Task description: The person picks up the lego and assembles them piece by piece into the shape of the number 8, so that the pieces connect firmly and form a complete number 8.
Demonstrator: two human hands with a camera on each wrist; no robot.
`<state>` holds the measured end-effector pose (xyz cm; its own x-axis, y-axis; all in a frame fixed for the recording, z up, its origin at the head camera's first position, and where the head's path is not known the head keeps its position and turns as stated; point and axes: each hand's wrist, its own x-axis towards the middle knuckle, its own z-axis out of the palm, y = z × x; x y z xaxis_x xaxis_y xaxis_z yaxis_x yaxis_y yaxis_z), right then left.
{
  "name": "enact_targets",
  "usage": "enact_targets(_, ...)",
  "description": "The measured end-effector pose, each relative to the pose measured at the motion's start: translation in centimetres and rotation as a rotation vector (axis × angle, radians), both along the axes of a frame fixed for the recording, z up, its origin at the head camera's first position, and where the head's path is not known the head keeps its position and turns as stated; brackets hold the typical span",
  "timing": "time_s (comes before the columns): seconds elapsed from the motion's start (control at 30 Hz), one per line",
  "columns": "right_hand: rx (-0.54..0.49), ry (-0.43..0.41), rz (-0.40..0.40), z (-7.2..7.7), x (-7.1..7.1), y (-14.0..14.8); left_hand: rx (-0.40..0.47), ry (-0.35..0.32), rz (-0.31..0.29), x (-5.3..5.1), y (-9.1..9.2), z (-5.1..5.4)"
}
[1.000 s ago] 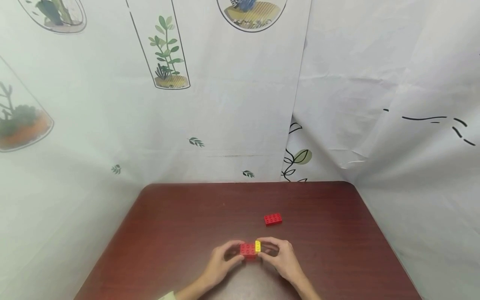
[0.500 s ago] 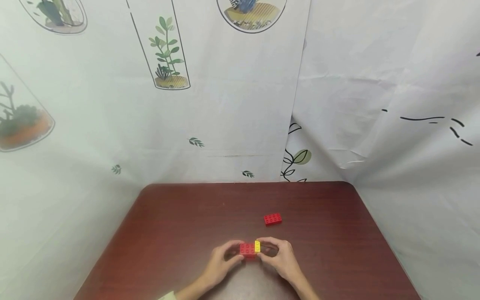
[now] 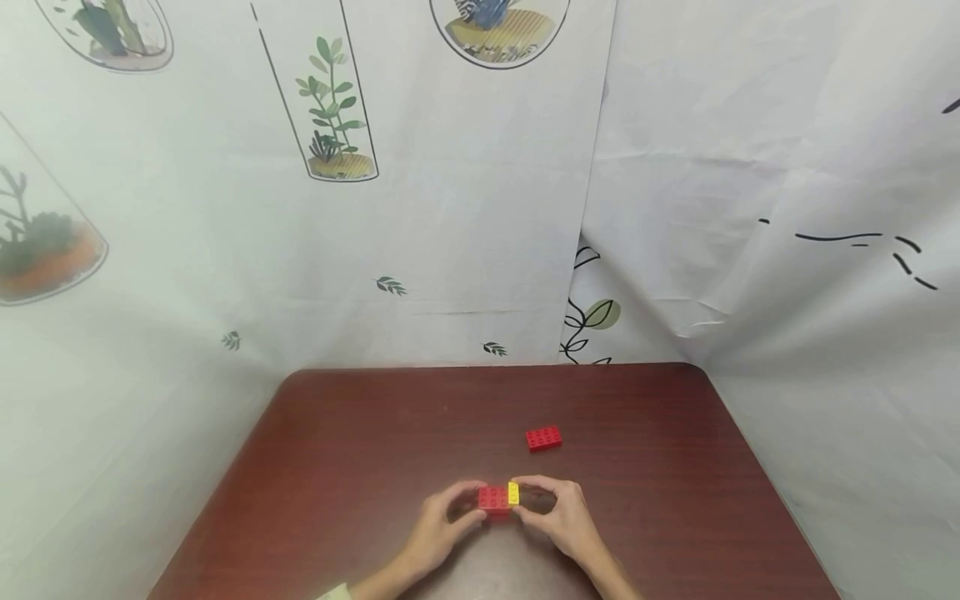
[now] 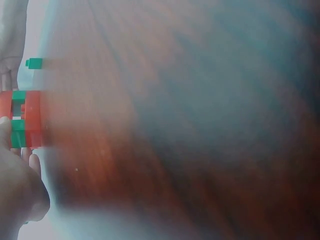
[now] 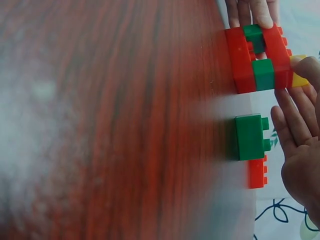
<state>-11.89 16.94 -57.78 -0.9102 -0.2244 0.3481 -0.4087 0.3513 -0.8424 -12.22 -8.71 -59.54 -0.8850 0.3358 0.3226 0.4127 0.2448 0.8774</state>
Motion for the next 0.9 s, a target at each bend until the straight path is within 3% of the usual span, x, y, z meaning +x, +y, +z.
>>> enact_targets(0.2,0.009,0.021,0.002,-0.1,0.0,0.0,-0.009,0.005,0.001,0.1,-0.1,0.0)
enact_targets(0.4,0.015,-0.033,0.015,0.1,0.0,0.0,-0.007,-0.017,0.002,0.2,0.0,0.0)
enact_targets(0.6,-0.009,-0.076,0.067,0.5,0.1,0.3,-0.008,-0.031,0.002,0.2,0.2,0.0)
enact_targets(0.9,-0.070,-0.074,0.138,1.1,-0.1,0.2,-0.021,-0.029,0.013,0.2,0.1,0.1)
